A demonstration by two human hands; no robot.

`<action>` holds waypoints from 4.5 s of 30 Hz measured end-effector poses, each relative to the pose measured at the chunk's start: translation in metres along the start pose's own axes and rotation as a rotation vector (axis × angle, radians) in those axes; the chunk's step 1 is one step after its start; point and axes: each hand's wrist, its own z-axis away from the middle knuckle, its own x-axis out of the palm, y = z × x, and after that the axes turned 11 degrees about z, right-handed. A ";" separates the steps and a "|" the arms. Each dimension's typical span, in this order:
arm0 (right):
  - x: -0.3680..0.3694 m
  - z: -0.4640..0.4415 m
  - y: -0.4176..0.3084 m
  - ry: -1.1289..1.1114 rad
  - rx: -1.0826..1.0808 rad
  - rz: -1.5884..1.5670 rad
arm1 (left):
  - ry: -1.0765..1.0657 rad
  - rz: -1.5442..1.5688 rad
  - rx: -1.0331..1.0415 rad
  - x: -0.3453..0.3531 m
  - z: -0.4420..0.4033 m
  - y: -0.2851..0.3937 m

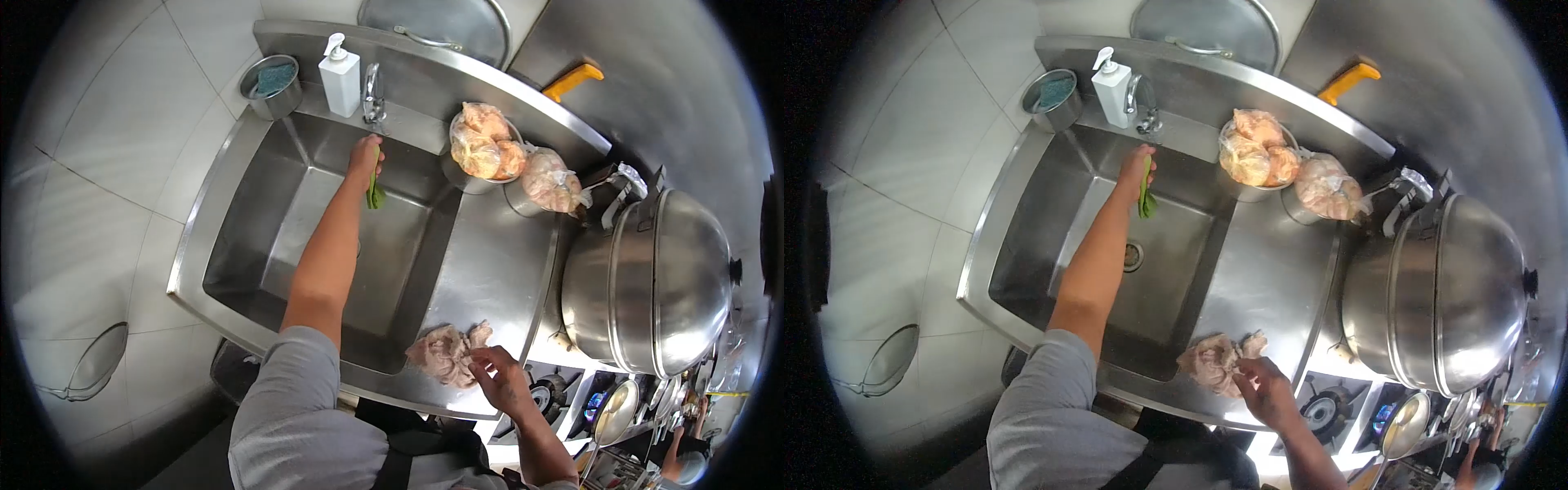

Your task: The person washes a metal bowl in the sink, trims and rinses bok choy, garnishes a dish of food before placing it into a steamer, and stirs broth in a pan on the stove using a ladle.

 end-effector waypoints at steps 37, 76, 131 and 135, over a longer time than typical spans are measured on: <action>0.100 -0.397 -0.089 0.338 -0.474 0.128 | -0.097 -0.070 0.259 -0.024 0.062 0.007; 0.104 -0.417 -0.059 -0.174 -0.428 -0.342 | -0.238 -0.106 0.128 -0.045 0.081 0.002; 0.104 -0.278 -0.067 -0.441 -0.515 -0.215 | -0.185 -0.544 0.129 -0.093 0.251 -0.065; 0.117 -0.198 -0.066 -0.372 -0.677 -0.022 | -0.233 -0.499 0.216 -0.073 0.276 -0.072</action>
